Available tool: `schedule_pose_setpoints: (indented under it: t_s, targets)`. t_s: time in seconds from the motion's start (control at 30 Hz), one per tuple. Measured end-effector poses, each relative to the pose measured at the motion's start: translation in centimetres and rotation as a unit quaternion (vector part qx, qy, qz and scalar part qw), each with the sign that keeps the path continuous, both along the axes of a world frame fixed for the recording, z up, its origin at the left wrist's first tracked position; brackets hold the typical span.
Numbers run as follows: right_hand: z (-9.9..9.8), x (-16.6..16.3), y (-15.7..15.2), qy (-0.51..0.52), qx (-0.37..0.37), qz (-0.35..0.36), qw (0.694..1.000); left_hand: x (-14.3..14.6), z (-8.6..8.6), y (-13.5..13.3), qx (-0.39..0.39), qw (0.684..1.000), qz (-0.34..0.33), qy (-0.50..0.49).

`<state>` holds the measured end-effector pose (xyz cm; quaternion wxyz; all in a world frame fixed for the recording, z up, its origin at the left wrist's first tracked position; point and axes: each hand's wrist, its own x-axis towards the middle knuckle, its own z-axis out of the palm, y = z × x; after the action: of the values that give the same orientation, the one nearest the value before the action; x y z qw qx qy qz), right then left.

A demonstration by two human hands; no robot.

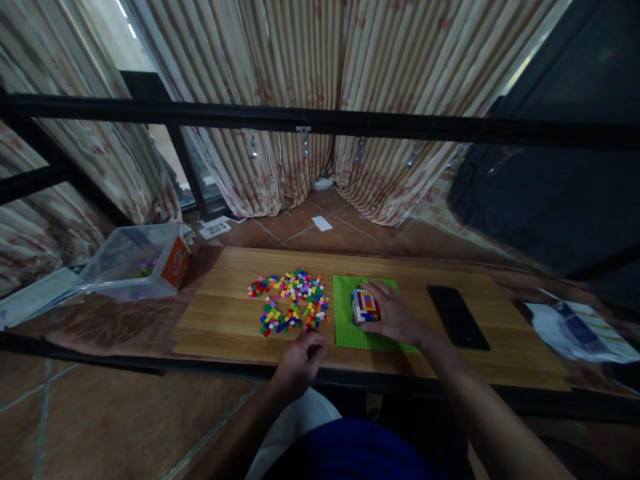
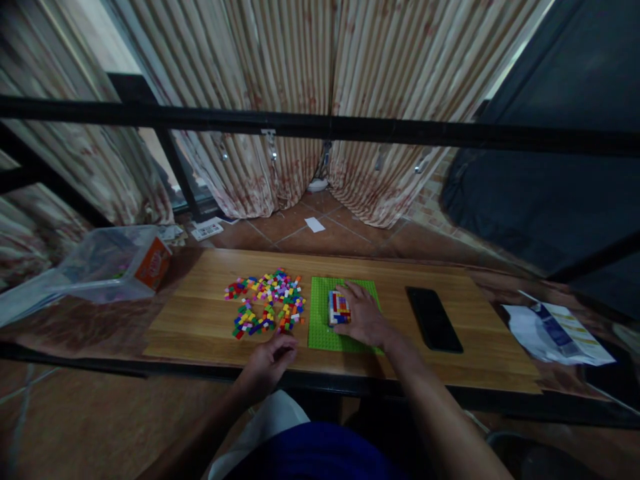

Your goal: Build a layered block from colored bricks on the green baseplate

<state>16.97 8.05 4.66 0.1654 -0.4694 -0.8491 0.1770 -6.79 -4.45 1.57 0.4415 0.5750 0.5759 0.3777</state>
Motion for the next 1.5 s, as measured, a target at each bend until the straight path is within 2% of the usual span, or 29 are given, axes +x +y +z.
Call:
schedule_pose_setpoints:
  t_s: [0.1,0.23,0.3,0.43,0.6,0.87,1.0,1.1,1.2,1.3,1.5]
  targets:
    - [-0.4,0.6,0.1,-0.02,-0.013,0.013,1.0,-0.2,-0.2,-0.1,-0.002,1.0,0.007,0.001]
    - [-1.4,1.7,-0.6,-0.034,0.039,-0.028,0.998,-0.2,-0.4,-0.2,-0.004,1.0,0.009,-0.004]
    - [-1.9,2.3,-1.2,-0.053,0.071,-0.069,0.994,-0.3,-0.5,-0.2,-0.003,1.0,0.001,-0.006]
    - [-2.7,2.6,-2.5,-0.108,0.113,-0.196,0.968,-0.3,-0.7,-0.2,0.011,1.0,-0.002,0.002]
    - [-3.2,0.8,-3.4,-0.125,0.16,-0.296,0.933,-0.5,-0.3,-0.4,0.059,0.997,0.0,0.043]
    - [-3.1,-4.1,-3.0,-0.005,0.17,-0.345,0.923,-2.0,-0.2,-0.5,0.093,0.985,-0.014,0.146]
    - [-1.8,-5.8,-3.5,-0.013,0.187,-0.337,0.922,-2.9,-0.2,-0.3,0.093,0.982,-0.009,0.165]
    - [-1.2,-8.1,-4.0,0.021,0.193,-0.244,0.95,-3.5,-0.3,-0.1,0.095,0.982,0.0,0.161]
    - [-1.9,-11.3,-4.0,0.093,0.14,-0.145,0.975,-4.0,-0.4,0.4,0.102,0.982,0.003,0.16]
    - [-3.5,-14.4,-3.6,0.119,0.096,-0.144,0.978,-4.4,-0.4,1.0,0.106,0.981,0.008,0.162]
    - [-5.4,-17.8,-2.5,0.157,0.084,-0.169,0.969,-5.6,-0.1,1.9,0.099,0.985,0.014,0.138]
